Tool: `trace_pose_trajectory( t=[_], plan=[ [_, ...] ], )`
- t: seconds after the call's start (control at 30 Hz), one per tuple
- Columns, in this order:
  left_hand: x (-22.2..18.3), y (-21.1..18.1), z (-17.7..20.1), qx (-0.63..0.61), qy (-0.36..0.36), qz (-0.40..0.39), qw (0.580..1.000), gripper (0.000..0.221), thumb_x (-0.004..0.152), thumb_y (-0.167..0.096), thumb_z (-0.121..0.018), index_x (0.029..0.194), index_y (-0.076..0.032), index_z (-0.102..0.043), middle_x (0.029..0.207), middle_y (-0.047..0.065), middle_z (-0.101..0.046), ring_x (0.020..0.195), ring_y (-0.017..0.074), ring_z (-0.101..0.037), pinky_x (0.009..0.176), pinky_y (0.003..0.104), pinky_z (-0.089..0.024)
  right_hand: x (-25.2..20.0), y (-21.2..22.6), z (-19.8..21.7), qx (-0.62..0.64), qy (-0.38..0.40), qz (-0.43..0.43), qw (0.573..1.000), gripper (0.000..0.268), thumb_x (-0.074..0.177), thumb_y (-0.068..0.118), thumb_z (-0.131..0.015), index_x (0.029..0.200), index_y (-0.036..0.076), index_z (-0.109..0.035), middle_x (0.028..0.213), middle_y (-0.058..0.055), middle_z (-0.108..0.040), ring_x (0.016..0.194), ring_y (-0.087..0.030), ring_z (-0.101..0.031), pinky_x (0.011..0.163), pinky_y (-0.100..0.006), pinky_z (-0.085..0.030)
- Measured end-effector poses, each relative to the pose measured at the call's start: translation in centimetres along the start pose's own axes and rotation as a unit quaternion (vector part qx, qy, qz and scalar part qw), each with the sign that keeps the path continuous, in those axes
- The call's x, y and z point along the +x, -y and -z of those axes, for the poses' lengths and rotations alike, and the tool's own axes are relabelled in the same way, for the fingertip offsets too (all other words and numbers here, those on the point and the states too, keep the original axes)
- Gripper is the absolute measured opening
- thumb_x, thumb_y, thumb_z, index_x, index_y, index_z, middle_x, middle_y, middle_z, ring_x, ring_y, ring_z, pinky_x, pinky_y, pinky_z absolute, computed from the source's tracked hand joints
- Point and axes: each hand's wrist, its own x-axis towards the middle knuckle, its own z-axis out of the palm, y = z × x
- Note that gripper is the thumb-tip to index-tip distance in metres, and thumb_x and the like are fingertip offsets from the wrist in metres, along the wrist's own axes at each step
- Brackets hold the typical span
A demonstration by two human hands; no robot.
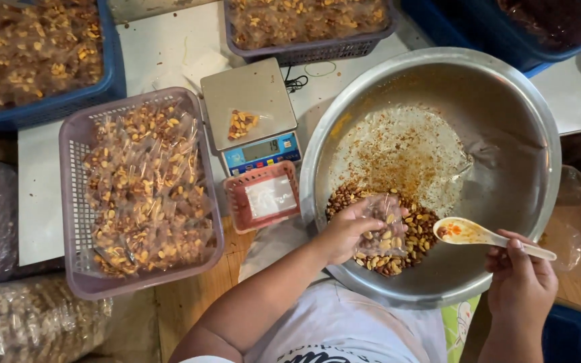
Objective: Scooping nuts from a large bowl into small plastic bags, weighing them on a digital scale, and placing them into a storage basket.
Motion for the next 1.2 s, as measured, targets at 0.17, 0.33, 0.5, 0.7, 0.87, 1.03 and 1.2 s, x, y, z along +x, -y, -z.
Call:
trace_pose_trajectory(
  t=[0.17,0.33,0.5,0.7,0.87,1.03,1.2],
  plan=[
    [0.1,0.0,0.3,0.022,0.018,0.02,0.999,0.054,0.099,0.006,-0.043,0.15,-0.01,-0.046,0.143,0.017,-0.06,0.125,0.0328,-0.061,0.094,0.057,-0.056,0.0,0.1,-0.3,-0.01,0.002,0.001,1.0,0.016,0.113,0.018,-0.061,0.115,0.007,-0.071,0.084,-0.005,-0.064,0.072,-0.008,-0.061,0.062,-0.017,-0.049],
    [0.2,0.1,0.6,-0.027,0.023,0.01,0.999,0.038,0.109,-0.007,-0.043,0.147,-0.005,-0.05,0.14,0.019,-0.061,0.125,0.0335,-0.062,0.095,0.057,-0.057,0.1,-0.1,-0.1,0.008,0.011,0.006,1.0,0.016,0.113,0.019,-0.062,0.115,0.007,-0.071,0.083,-0.005,-0.064,0.072,-0.008,-0.061,0.061,-0.016,-0.05],
    [0.4,-0.1,1.0,-0.016,0.042,0.02,0.999,0.042,0.106,-0.002,-0.039,0.145,-0.005,-0.052,0.143,0.021,-0.058,0.124,0.0326,-0.062,0.095,0.054,-0.057,0.3,-0.4,0.0,0.011,0.019,0.003,1.0,0.016,0.112,0.018,-0.06,0.115,0.006,-0.071,0.083,-0.004,-0.063,0.072,-0.008,-0.06,0.06,-0.017,-0.048],
    [1.5,1.1,2.7,-0.028,0.006,0.059,0.998,0.039,0.11,-0.025,-0.042,0.146,-0.018,-0.055,0.142,0.024,-0.056,0.116,0.0351,-0.062,0.086,0.051,-0.059,0.1,-0.2,-0.5,-0.002,0.01,-0.004,1.0,0.015,0.112,0.017,-0.06,0.114,0.007,-0.071,0.082,-0.005,-0.062,0.071,-0.009,-0.059,0.061,-0.018,-0.047],
    [1.0,0.5,2.5,0.006,-0.034,0.073,0.997,0.055,0.096,-0.006,-0.051,0.15,-0.016,-0.049,0.144,0.015,-0.057,0.113,0.0304,-0.061,0.079,0.039,-0.058,0.3,-0.5,-0.4,0.005,0.005,-0.004,1.0,0.014,0.112,0.017,-0.061,0.113,0.007,-0.071,0.081,-0.004,-0.063,0.069,-0.008,-0.06,0.059,-0.016,-0.048],
    [0.4,-0.6,1.4,-0.027,0.033,0.062,0.997,0.058,0.097,0.0,-0.029,0.154,-0.005,-0.039,0.158,0.02,-0.043,0.131,0.0341,-0.054,0.1,0.063,-0.051,0.4,-0.7,-0.3,0.007,0.008,-0.01,1.0,0.015,0.112,0.016,-0.06,0.113,0.007,-0.071,0.081,-0.005,-0.062,0.07,-0.009,-0.058,0.061,-0.018,-0.047],
    [1.2,0.7,2.6,-0.048,0.008,0.079,0.996,0.043,0.109,-0.017,-0.039,0.145,0.0,-0.053,0.124,0.022,-0.067,0.107,0.0321,-0.068,0.084,0.049,-0.059,0.5,-1.0,-0.2,0.009,0.011,-0.005,1.0,0.015,0.112,0.017,-0.061,0.113,0.007,-0.072,0.081,-0.004,-0.063,0.069,-0.009,-0.06,0.06,-0.017,-0.049]
  ],
)
